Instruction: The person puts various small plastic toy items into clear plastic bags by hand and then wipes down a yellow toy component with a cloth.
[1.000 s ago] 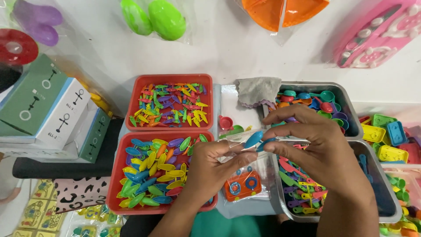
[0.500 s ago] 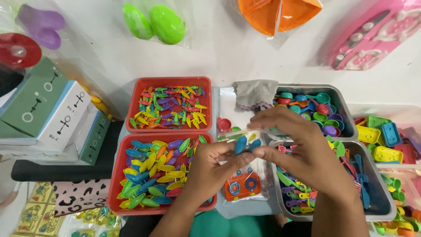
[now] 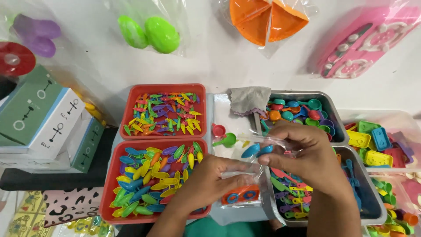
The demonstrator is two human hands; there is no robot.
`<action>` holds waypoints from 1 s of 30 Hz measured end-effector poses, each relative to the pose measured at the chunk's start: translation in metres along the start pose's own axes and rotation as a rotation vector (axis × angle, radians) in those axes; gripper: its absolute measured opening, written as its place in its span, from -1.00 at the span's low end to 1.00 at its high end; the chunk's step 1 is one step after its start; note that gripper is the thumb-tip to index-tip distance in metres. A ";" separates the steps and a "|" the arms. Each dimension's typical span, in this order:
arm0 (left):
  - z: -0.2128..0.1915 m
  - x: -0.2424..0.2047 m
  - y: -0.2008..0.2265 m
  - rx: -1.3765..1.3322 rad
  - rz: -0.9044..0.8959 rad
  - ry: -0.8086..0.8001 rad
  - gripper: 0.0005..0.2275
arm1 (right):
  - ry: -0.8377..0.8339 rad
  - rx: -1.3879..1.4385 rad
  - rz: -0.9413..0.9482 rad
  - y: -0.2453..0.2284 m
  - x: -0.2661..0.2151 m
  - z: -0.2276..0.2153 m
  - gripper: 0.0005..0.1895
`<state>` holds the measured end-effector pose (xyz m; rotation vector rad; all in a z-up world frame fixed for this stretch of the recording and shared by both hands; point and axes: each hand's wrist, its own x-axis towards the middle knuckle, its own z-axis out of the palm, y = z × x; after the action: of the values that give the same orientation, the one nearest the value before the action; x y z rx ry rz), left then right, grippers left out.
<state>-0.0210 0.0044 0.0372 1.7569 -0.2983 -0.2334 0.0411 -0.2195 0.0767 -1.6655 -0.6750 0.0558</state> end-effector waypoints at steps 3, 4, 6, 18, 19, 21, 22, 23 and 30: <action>0.004 0.001 0.004 -0.072 0.025 -0.063 -0.78 | 0.012 0.068 -0.008 -0.002 -0.002 -0.001 -0.71; 0.005 0.000 0.003 -0.069 0.028 -0.066 -0.78 | 0.016 0.067 -0.012 0.001 -0.002 -0.001 -0.71; 0.007 -0.002 0.003 -0.150 0.029 -0.082 -0.78 | -0.029 0.238 -0.033 0.005 -0.004 -0.001 -0.70; 0.009 -0.001 0.002 -0.158 0.110 0.070 -0.76 | -0.325 0.406 0.145 0.044 0.000 -0.010 0.14; 0.008 -0.001 0.004 -0.162 0.110 0.073 -0.76 | -0.328 0.404 0.147 0.042 0.001 -0.008 0.14; 0.007 0.000 0.007 -0.211 -0.012 0.067 -0.82 | -0.229 0.313 0.157 0.039 0.001 -0.004 -0.74; 0.007 0.000 0.004 -0.216 -0.013 0.066 -0.82 | -0.229 0.311 0.162 0.035 -0.001 -0.002 -0.74; 0.006 0.001 0.001 -0.274 -0.014 -0.004 -0.72 | -0.133 0.290 0.104 0.030 -0.002 0.000 -0.73; 0.004 0.004 -0.010 -0.093 -0.053 -0.170 -0.72 | 0.093 0.184 0.090 0.013 -0.011 -0.005 -0.66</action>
<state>-0.0179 0.0017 0.0267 1.6570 -0.3587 -0.4297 0.0391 -0.2295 0.0621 -1.5110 -0.5089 0.1016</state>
